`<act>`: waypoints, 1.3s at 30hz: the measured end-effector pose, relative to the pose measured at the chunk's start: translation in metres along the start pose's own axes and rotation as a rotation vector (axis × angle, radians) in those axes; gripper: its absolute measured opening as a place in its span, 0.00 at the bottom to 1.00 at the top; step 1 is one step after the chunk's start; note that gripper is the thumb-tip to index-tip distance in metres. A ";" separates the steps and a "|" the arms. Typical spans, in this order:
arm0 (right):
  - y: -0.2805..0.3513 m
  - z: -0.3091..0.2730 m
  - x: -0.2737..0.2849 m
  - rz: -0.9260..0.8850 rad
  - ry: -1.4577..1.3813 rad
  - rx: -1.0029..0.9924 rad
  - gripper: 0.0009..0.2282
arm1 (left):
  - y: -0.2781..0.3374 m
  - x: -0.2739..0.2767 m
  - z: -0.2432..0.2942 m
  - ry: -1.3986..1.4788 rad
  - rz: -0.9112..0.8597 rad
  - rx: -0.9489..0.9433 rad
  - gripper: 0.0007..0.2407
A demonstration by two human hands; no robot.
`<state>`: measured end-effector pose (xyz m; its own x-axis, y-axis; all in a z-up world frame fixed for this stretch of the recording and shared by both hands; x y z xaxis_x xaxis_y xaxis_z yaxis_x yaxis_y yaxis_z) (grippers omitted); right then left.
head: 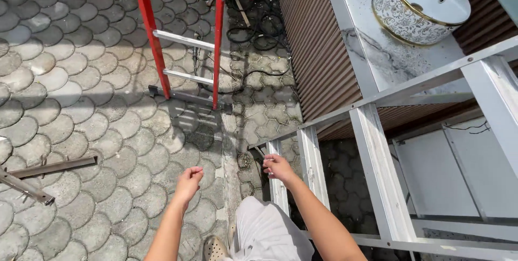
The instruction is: Cleaning a dirty sink and countertop with a rag and water.
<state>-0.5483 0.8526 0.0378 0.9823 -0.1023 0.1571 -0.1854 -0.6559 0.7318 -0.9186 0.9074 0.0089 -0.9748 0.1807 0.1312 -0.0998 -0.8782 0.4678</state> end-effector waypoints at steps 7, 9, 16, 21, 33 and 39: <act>-0.092 -0.050 0.124 0.339 0.051 0.091 0.18 | -0.179 -0.110 0.080 -0.189 -0.275 -0.176 0.12; -0.086 -0.011 0.127 0.311 -0.057 -0.022 0.18 | -0.167 -0.123 0.059 -0.207 -0.302 -0.140 0.12; -0.143 -0.136 0.191 0.315 -0.244 -0.073 0.17 | -0.264 -0.179 0.210 -0.226 -0.430 -0.072 0.12; -0.191 -0.202 0.260 0.392 -0.323 0.028 0.17 | -0.373 -0.222 0.224 -0.217 -0.469 -0.071 0.12; -0.265 -0.329 0.426 0.687 -0.558 0.030 0.16 | -0.587 -0.407 0.411 -0.305 -0.721 -0.173 0.11; -0.276 -0.393 0.491 0.825 -0.624 0.147 0.15 | -0.653 -0.473 0.465 -0.319 -0.777 -0.197 0.10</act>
Point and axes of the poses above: each hand's wrist, its own y-axis away from the middle knuckle, its own x-axis out of the back of the hand, z = x × y, the point moved 7 cm from there along -y, towards the middle knuckle, and after that the axes turned 8 degrees about -x, right-handed, at the moved point
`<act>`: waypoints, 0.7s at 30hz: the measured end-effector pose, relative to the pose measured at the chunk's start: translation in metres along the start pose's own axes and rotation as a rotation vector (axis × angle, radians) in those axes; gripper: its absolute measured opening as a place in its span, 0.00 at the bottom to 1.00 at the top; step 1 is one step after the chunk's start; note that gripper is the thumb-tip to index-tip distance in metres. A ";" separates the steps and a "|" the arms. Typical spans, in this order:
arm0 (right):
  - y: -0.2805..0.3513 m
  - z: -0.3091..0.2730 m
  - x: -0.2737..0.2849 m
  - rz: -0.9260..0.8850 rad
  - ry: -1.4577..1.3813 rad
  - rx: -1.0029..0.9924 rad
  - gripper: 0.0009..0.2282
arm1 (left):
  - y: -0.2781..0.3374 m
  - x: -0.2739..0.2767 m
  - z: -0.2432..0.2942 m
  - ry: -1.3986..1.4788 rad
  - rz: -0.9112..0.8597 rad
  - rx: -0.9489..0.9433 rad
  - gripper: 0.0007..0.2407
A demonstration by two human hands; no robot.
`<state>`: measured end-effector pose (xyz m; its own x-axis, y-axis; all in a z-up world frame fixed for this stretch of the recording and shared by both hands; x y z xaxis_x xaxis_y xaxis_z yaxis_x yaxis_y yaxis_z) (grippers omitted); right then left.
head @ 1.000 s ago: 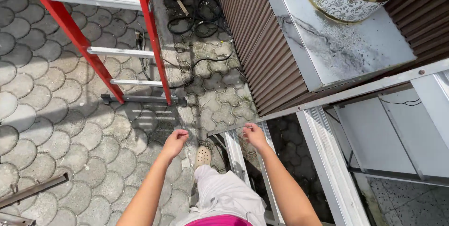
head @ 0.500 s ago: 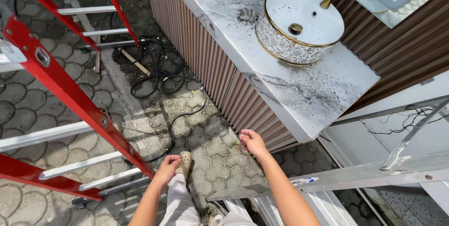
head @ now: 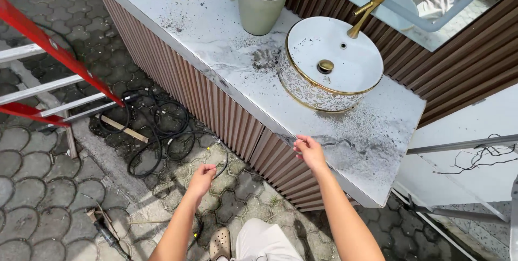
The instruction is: Cleaning a dirty sink and countertop with a rag and water.
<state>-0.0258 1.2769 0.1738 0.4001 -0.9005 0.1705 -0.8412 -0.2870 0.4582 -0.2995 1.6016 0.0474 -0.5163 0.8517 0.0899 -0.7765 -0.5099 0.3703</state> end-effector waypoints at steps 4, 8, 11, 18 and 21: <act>-0.020 -0.073 0.037 0.144 -0.004 0.112 0.14 | -0.047 -0.029 0.027 -0.019 -0.088 0.000 0.11; -0.060 -0.167 0.081 0.292 0.022 0.266 0.13 | -0.104 -0.051 0.086 -0.052 -0.144 -0.083 0.11; -0.099 -0.244 0.117 0.467 0.124 0.341 0.13 | -0.146 -0.066 0.129 -0.052 -0.135 -0.141 0.11; -0.218 -0.397 0.198 1.047 0.687 0.405 0.25 | -0.254 -0.102 0.236 -0.201 -0.125 -0.357 0.11; -0.242 -0.447 0.203 1.060 0.785 0.265 0.31 | -0.272 -0.136 0.277 -0.198 -0.151 -0.395 0.11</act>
Point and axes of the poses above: each hand's wrist, its own y-axis away from the middle knuckle, its own x-axis out of the back of the hand, z = x × y, the point moved 7 cm from there along -y, towards the middle knuckle, and after that the axes turned 8 degrees about -x, right-handed, at the moved point
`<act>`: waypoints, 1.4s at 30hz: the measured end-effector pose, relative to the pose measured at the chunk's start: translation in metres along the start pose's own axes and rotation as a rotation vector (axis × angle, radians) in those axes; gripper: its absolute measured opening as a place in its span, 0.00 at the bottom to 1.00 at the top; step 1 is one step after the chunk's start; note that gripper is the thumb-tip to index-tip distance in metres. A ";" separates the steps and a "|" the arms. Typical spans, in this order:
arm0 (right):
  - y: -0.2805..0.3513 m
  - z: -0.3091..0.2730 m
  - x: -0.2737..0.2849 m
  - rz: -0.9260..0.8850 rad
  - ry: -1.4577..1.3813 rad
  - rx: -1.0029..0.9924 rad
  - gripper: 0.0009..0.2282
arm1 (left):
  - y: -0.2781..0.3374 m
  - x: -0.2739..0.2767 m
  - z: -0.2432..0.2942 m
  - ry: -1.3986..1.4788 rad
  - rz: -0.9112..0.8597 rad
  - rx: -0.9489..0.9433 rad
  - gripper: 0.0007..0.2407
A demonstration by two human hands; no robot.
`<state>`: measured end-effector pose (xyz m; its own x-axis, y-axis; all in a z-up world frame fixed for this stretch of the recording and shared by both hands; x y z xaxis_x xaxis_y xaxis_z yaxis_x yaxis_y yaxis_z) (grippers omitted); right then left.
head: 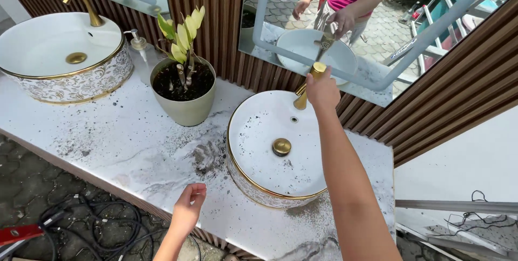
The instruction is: Cleaning a dirty sink and countertop with a rag and water.
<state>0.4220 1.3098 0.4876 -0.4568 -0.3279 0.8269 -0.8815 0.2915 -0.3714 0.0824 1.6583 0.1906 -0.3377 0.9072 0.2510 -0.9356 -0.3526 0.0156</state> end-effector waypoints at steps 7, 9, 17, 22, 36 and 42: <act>-0.026 -0.024 -0.002 -0.135 0.250 -0.098 0.29 | -0.040 -0.043 0.051 0.068 -0.112 -0.046 0.10; -0.035 -0.015 -0.009 -0.151 0.288 -0.100 0.29 | -0.057 -0.049 0.045 0.071 -0.132 -0.038 0.10; -0.041 0.008 -0.038 -0.077 0.365 -0.065 0.29 | -0.122 -0.066 0.051 -0.036 -0.276 -0.114 0.09; -0.038 0.001 -0.039 -0.100 0.313 -0.068 0.28 | -0.149 -0.054 0.049 0.026 -0.390 -0.120 0.08; -0.016 -0.002 -0.020 -0.171 0.221 -0.157 0.23 | -0.190 -0.056 0.106 -0.011 -0.607 -0.267 0.07; -0.023 -0.022 -0.013 -0.176 0.335 -0.290 0.21 | -0.187 -0.085 0.139 -0.022 -0.613 -0.305 0.07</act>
Point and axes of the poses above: each hand's wrist, its own y-axis away from the middle knuckle, its own x-axis out of the back of the hand, z = x × y, the point moved 7 cm from there along -y, towards the middle knuckle, and after that the axes turned 8 degrees about -x, right-handed, at the moved point
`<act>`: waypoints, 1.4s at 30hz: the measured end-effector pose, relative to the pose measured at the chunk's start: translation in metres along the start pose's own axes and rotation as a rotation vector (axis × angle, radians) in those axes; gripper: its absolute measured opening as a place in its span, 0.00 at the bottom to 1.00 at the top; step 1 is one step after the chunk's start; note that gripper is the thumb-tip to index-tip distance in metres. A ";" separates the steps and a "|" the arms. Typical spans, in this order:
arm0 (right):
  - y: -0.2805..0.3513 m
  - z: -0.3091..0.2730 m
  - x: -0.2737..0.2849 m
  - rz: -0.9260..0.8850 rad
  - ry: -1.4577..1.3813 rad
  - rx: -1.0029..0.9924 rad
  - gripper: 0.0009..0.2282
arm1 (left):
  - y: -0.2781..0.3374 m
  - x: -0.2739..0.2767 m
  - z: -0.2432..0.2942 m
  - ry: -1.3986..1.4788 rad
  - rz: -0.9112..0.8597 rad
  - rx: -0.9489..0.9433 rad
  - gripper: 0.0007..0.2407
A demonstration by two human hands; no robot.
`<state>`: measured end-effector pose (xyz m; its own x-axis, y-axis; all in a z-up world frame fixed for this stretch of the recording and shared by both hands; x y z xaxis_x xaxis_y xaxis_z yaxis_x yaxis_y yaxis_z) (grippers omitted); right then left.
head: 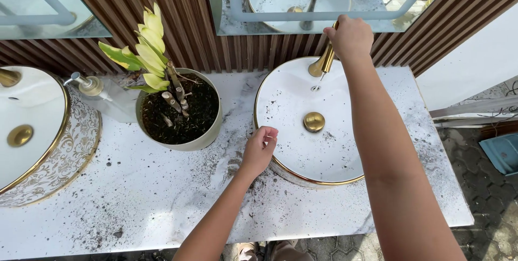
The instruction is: Cleaning a dirty sink and countertop with a rag and water.
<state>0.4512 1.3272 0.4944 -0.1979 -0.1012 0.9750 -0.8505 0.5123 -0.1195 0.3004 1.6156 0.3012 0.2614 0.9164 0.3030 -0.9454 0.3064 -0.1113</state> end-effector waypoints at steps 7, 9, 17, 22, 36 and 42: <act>-0.020 0.008 -0.018 0.066 -0.064 0.242 0.15 | -0.042 -0.047 0.013 -0.076 -0.097 -0.041 0.07; -0.016 0.012 -0.016 0.059 -0.087 0.275 0.15 | -0.067 -0.070 0.004 -0.097 -0.124 -0.053 0.07; 0.021 0.028 -0.025 0.121 -0.432 0.448 0.17 | -0.138 -0.166 -0.009 -0.090 -0.247 0.101 0.08; 0.054 0.098 -0.152 -0.220 -1.162 -0.263 0.10 | -0.150 -0.181 -0.011 -0.051 -0.185 0.074 0.10; 0.093 0.026 -0.183 -0.766 -1.366 -0.292 0.11 | -0.073 -0.037 0.013 -0.718 0.178 -0.106 0.02; 0.082 0.041 -0.219 -0.658 -1.225 -0.510 0.23 | -0.051 -0.012 0.025 -0.688 0.231 -0.192 0.11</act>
<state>0.4046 1.3569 0.2633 -0.3528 -0.9351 0.0339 -0.7406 0.3012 0.6007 0.3407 1.5822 0.3272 -0.1801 0.6145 0.7681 -0.8942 0.2231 -0.3882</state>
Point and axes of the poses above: each hand's wrist, its own y-axis away from the middle knuckle, its own x-axis out of the back of the hand, z = x × y, the point moved 7 cm from there along -y, towards the middle knuckle, and after that the axes turned 8 degrees about -x, right-handed, at the moved point
